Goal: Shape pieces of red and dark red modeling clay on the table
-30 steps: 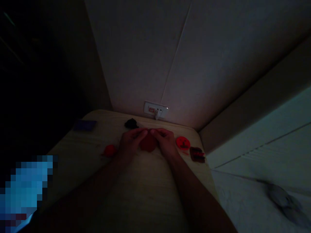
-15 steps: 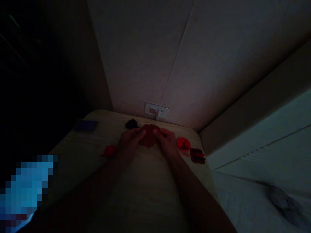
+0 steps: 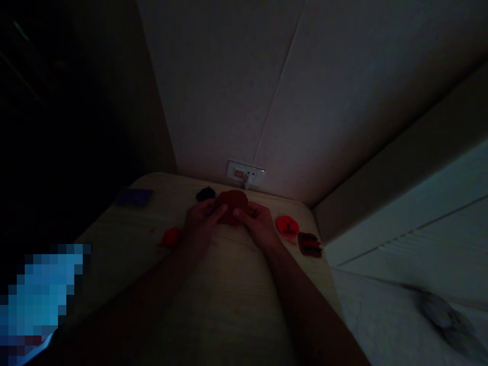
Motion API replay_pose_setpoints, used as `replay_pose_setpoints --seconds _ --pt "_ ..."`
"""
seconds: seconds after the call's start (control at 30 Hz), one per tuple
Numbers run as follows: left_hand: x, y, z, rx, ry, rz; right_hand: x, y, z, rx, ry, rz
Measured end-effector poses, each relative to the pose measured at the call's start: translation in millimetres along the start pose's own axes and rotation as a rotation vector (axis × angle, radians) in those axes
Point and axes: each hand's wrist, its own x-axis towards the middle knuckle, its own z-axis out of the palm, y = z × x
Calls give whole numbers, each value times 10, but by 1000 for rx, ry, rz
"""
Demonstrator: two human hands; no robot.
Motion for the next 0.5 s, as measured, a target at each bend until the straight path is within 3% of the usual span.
replay_pose_setpoints --seconds 0.17,0.37,0.5 --pt "20 -27 -20 28 90 62 -12 -32 -14 -50 -50 40" --pt "1 0 -1 -31 -44 -15 15 -10 -25 -14 9 2" --pt "-29 26 3 -33 -38 -15 20 -16 -2 -28 -16 -14"
